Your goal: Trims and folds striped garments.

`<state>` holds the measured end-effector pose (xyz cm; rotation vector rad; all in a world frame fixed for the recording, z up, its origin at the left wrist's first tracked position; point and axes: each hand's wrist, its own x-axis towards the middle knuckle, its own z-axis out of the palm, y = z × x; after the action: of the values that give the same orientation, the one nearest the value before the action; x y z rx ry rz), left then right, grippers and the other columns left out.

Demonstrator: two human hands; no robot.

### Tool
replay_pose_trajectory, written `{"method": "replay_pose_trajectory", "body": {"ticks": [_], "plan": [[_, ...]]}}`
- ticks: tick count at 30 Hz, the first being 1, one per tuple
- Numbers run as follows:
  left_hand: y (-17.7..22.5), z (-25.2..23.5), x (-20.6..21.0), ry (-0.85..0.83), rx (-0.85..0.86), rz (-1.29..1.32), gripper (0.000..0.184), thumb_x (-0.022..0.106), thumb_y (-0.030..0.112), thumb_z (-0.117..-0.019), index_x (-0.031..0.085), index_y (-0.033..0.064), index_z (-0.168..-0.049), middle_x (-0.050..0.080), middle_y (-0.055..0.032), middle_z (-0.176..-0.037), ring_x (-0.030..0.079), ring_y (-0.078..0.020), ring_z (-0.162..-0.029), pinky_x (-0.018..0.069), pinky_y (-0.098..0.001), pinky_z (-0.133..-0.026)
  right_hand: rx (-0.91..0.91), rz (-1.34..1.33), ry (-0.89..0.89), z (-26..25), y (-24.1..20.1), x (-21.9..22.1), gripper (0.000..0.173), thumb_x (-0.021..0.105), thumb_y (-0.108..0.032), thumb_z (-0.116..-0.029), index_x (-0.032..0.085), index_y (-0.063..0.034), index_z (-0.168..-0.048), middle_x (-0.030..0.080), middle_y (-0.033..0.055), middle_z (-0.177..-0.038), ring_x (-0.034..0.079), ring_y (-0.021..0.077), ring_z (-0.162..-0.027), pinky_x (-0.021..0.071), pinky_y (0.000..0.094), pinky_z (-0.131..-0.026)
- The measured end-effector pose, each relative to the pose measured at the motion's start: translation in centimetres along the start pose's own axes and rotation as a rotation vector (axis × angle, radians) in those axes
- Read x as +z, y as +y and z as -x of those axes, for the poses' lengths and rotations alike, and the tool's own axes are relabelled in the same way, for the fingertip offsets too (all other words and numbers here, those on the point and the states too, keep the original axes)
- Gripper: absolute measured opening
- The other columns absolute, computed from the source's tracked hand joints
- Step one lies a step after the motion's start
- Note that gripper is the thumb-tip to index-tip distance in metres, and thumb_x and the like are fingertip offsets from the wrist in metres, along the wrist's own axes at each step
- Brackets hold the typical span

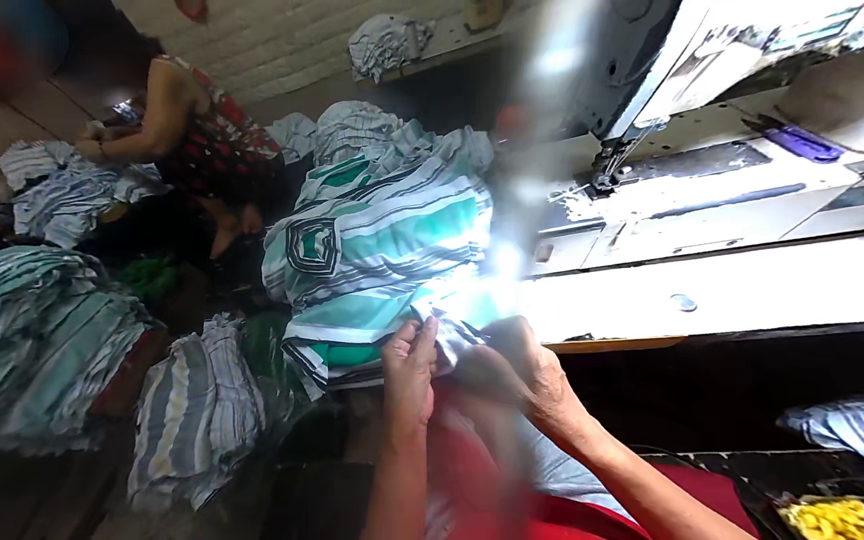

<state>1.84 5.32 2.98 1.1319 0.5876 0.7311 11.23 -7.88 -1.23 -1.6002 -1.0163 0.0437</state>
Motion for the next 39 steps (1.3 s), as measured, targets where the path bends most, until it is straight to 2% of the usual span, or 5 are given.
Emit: {"method": "replay_pose_trajectory", "body": {"ticks": [6, 11, 23, 29, 39], "plan": [[-0.5, 1.0, 0.3, -0.006, -0.021, 0.052, 0.018, 0.049, 0.002, -0.1045, 0.064, -0.0061, -0.098, 0.067, -0.0081, -0.075, 0.067, -0.0138, -0.064, 0.0604, -0.0319, -0.063, 0.009, 0.099, 0.016, 0.3, 0.1, 0.0, 0.035, 0.058, -0.035, -0.1041, 0.064, -0.0039, -0.118, 0.070, 0.0048, -0.094, 0.067, 0.0107, -0.081, 0.0570, 0.0292, -0.072], [-0.7, 1.0, 0.6, 0.011, 0.005, 0.041, 0.020, 0.047, 0.000, -0.1037, 0.064, -0.0051, -0.094, 0.061, -0.0040, -0.067, 0.057, -0.0086, -0.056, 0.0538, -0.0260, -0.056, -0.030, 0.225, 0.059, 0.4, 0.2, 0.0, 0.035, 0.059, -0.036, -0.1035, 0.066, -0.0034, -0.115, 0.070, 0.0076, -0.091, 0.067, 0.0153, -0.077, 0.0564, 0.0328, -0.067], [-0.8, 1.5, 1.0, 0.018, -0.001, 0.085, 0.021, 0.047, -0.001, -0.1037, 0.064, -0.0065, -0.094, 0.061, -0.0058, -0.067, 0.058, -0.0104, -0.056, 0.0553, -0.0272, -0.058, -0.072, 0.227, 0.085, 0.1, -0.2, 0.7, 0.029, 0.060, -0.031, -0.1035, 0.067, -0.0027, -0.108, 0.071, 0.0076, -0.089, 0.069, 0.0137, -0.079, 0.0571, 0.0286, -0.070], [-0.7, 0.9, 1.0, 0.020, -0.004, 0.027, 0.019, 0.048, 0.007, -0.1063, 0.063, -0.0050, -0.107, 0.063, -0.0060, -0.075, 0.059, -0.0105, -0.059, 0.0534, -0.0263, -0.054, -0.073, 0.201, 0.072, 0.2, 0.3, 0.4, 0.029, 0.060, -0.030, -0.1035, 0.067, -0.0025, -0.107, 0.070, 0.0072, -0.089, 0.069, 0.0131, -0.078, 0.0572, 0.0294, -0.069], [-1.2, 1.2, 1.6, 0.087, -0.030, 0.157, 0.021, 0.050, 0.005, -0.1051, 0.067, -0.0072, -0.100, 0.069, -0.0099, -0.077, 0.067, -0.0144, -0.065, 0.0597, -0.0314, -0.062, -0.073, 0.159, 0.064, 0.1, 0.5, 0.1, 0.032, 0.058, -0.032, -0.1047, 0.066, -0.0023, -0.112, 0.071, 0.0066, -0.092, 0.069, 0.0113, -0.082, 0.0573, 0.0283, -0.073]]}}
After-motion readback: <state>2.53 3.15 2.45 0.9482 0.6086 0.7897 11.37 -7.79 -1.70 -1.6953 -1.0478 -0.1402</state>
